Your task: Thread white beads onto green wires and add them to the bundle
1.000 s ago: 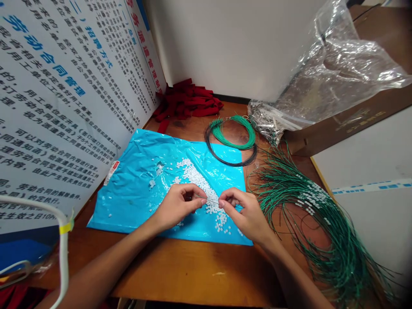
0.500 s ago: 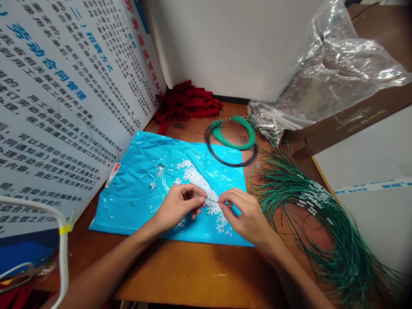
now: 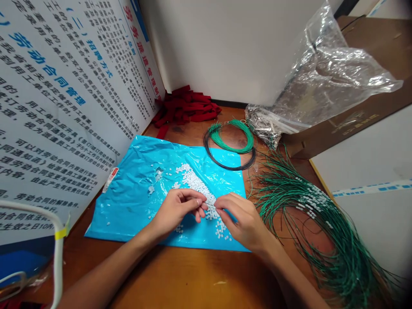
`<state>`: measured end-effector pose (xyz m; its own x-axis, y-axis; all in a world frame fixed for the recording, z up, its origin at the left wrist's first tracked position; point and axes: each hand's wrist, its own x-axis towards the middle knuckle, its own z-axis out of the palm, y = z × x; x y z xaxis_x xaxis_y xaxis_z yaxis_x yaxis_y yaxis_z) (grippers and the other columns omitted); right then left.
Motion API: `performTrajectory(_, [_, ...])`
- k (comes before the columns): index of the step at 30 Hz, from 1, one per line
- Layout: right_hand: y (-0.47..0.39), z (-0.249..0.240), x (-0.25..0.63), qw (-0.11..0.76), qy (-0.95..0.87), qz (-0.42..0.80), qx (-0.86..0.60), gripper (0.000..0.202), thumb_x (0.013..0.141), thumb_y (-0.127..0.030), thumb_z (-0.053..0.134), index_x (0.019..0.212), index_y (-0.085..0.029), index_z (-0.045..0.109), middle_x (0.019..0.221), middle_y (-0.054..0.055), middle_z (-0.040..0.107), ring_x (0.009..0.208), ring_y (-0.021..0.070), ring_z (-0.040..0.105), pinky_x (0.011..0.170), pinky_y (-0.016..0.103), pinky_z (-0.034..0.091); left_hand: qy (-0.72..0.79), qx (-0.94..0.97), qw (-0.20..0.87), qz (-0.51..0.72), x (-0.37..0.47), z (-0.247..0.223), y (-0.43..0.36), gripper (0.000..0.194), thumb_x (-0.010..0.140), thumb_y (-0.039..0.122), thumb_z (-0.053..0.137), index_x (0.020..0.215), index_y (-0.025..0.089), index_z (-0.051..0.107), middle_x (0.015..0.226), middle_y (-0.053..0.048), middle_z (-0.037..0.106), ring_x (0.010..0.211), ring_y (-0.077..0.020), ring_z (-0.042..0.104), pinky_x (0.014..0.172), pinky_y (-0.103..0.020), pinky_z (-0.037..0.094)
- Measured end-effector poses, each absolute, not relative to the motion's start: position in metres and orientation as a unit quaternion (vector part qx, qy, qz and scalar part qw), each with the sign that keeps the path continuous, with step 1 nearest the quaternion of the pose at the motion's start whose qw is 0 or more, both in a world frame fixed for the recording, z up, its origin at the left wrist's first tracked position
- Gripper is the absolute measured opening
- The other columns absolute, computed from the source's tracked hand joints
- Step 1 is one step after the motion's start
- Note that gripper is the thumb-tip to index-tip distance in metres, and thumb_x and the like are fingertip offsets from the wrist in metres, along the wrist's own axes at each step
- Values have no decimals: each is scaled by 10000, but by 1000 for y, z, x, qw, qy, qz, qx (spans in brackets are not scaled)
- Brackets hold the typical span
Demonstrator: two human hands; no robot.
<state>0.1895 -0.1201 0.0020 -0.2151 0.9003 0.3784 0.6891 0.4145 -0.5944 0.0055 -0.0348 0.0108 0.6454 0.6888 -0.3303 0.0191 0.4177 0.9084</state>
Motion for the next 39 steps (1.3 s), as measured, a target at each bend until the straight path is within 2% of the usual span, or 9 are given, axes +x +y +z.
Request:
performTrajectory(9, [-122, -5, 189, 331, -770, 134, -528, 139, 911, -109, 447, 922, -160, 575, 886, 83, 644, 833, 187, 585, 738, 320, 466, 378, 514, 734, 232, 6, 12, -38, 220, 783, 287, 660, 863, 83, 665, 762, -93, 724, 552, -142, 644, 577, -280, 532])
performTrajectory(14, [-121, -7, 188, 324, -771, 113, -536, 147, 915, -112, 437, 873, -156, 570, 839, 83, 628, 793, 186, 562, 712, 322, 456, 393, 596, 658, 241, 7, 12, -42, 235, 813, 275, 613, 962, 104, 674, 753, -79, 725, 583, -155, 666, 615, -282, 544])
performTrajectory(22, [-120, -5, 187, 337, -769, 100, -534, 152, 910, -92, 436, 871, -159, 567, 853, 82, 605, 811, 195, 544, 713, 331, 450, 380, 668, 603, 215, 6, 11, -44, 212, 823, 241, 591, 944, 103, 697, 689, -66, 722, 558, -159, 663, 593, -266, 541])
performTrajectory(29, [-121, 0, 187, 315, -787, 68, -526, 180, 919, -85, 420, 899, -151, 586, 876, 93, 601, 813, 198, 531, 712, 333, 444, 353, 782, 458, 232, 2, 7, -43, 200, 867, 252, 556, 849, 131, 714, 645, -46, 698, 481, -124, 619, 525, -220, 487])
performTrajectory(35, [-121, 5, 190, 270, -810, 35, -519, 195, 912, -69, 416, 884, -139, 596, 894, 91, 596, 817, 192, 503, 713, 324, 430, 249, 890, 293, 245, -4, -1, -41, 200, 907, 205, 490, 926, 154, 683, 786, -72, 691, 713, -162, 632, 653, -250, 471])
performTrajectory(39, [-120, 13, 200, 205, -828, 13, -522, 189, 892, -63, 441, 806, -139, 592, 891, 90, 590, 786, 188, 485, 670, 312, 411, 239, 902, 257, 251, -6, -5, -39, 202, 912, 187, 475, 864, 140, 666, 732, -56, 659, 676, -152, 605, 620, -246, 443])
